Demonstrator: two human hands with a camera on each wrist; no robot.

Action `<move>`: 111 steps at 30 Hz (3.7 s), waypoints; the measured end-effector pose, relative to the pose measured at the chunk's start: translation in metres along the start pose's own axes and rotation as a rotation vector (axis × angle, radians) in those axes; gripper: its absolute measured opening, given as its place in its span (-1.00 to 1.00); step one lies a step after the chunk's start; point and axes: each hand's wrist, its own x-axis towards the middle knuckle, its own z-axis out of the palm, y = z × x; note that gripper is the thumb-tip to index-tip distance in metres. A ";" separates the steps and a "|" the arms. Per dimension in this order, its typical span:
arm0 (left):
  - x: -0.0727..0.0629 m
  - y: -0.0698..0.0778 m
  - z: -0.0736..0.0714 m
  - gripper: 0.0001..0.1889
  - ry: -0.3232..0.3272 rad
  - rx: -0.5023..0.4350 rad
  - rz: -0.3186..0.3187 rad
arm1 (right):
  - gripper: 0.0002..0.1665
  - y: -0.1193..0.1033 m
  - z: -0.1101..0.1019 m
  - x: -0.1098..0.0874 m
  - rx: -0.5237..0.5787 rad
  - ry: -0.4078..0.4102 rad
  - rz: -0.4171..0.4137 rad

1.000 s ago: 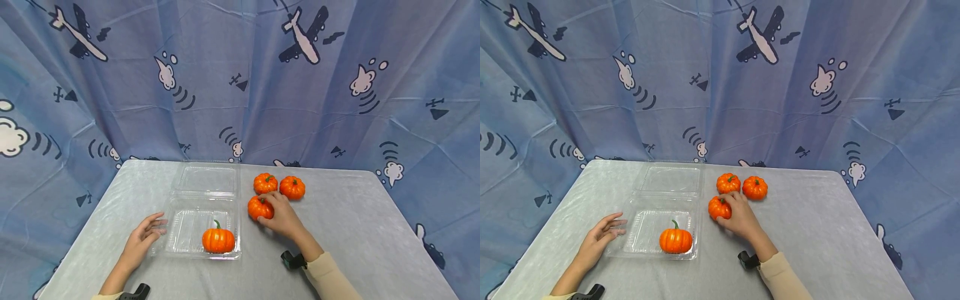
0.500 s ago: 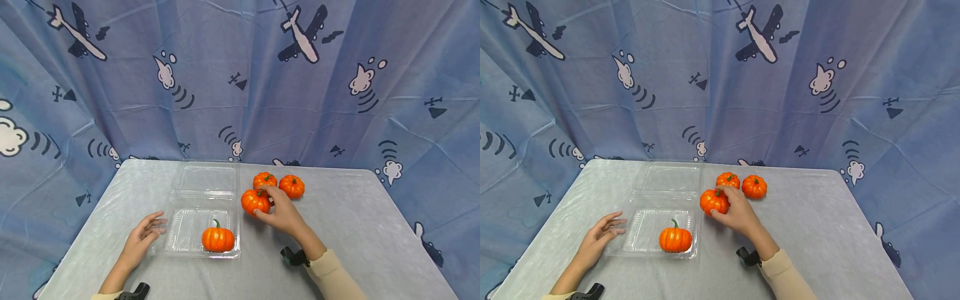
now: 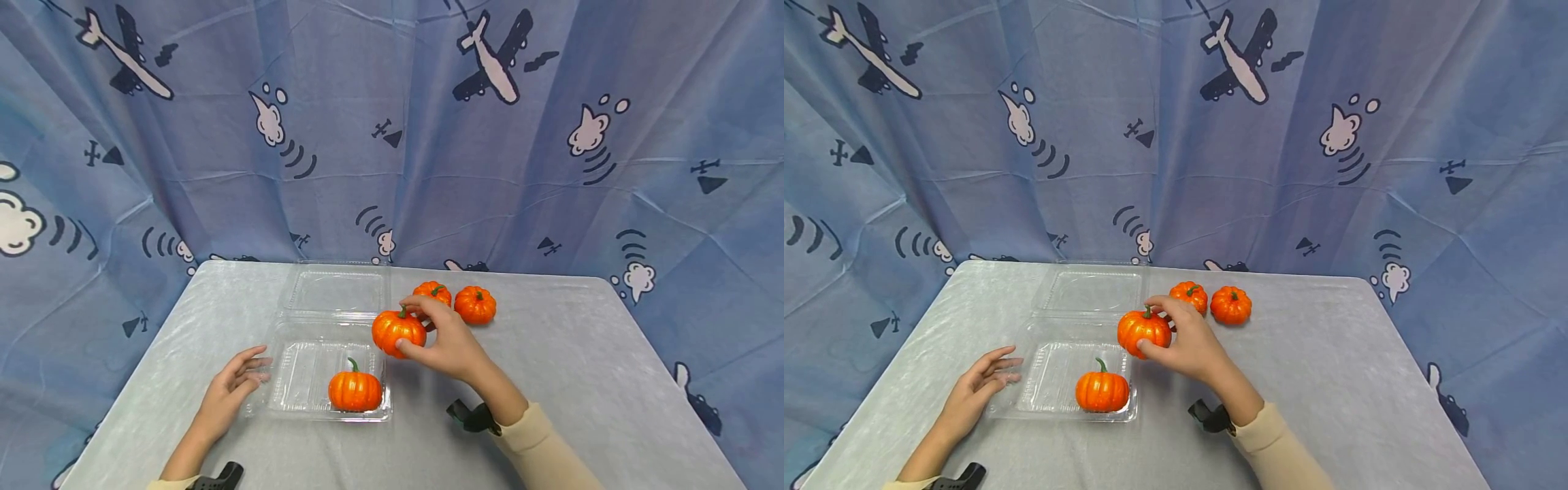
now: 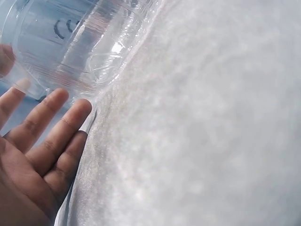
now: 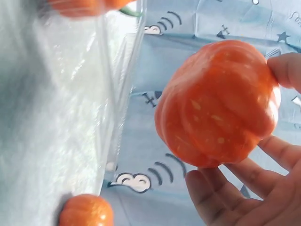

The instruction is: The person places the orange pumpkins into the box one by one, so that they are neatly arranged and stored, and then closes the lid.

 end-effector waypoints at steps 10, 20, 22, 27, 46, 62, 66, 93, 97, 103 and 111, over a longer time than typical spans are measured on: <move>0.000 0.000 0.000 -0.52 0.005 -0.008 0.007 | -0.43 -0.026 0.011 0.008 0.070 -0.027 -0.039; -0.001 0.001 0.001 -0.52 0.007 -0.011 0.012 | -0.45 -0.054 0.031 0.020 0.100 -0.100 -0.012; -0.001 0.000 0.001 -0.51 0.006 -0.015 0.010 | -0.45 -0.058 0.036 0.021 0.100 -0.104 -0.012; -0.001 0.001 0.000 -0.51 0.006 -0.022 0.007 | -0.44 -0.066 0.050 0.022 0.106 -0.122 0.005; 0.000 0.002 0.000 -0.53 -0.008 -0.041 0.001 | -0.43 -0.085 0.096 0.026 0.027 -0.182 0.025; 0.000 0.001 -0.001 -0.55 -0.015 -0.045 0.027 | -0.43 -0.083 0.122 0.029 -0.143 -0.238 0.010; 0.000 0.000 -0.001 -0.55 -0.018 -0.061 0.030 | -0.44 -0.081 0.126 0.030 -0.165 -0.245 0.008; -0.001 0.000 -0.001 -0.55 -0.025 -0.081 0.021 | -0.48 -0.069 0.143 0.034 -0.290 -0.333 0.020; -0.001 0.000 -0.001 -0.55 -0.027 -0.083 0.007 | -0.48 -0.068 0.145 0.035 -0.294 -0.335 0.026; -0.001 -0.001 -0.001 -0.55 -0.025 -0.082 0.004 | -0.47 -0.067 0.146 0.033 -0.303 -0.316 0.028; -0.001 0.000 -0.001 -0.55 -0.018 -0.082 0.016 | -0.49 -0.067 0.146 0.034 -0.333 -0.322 0.024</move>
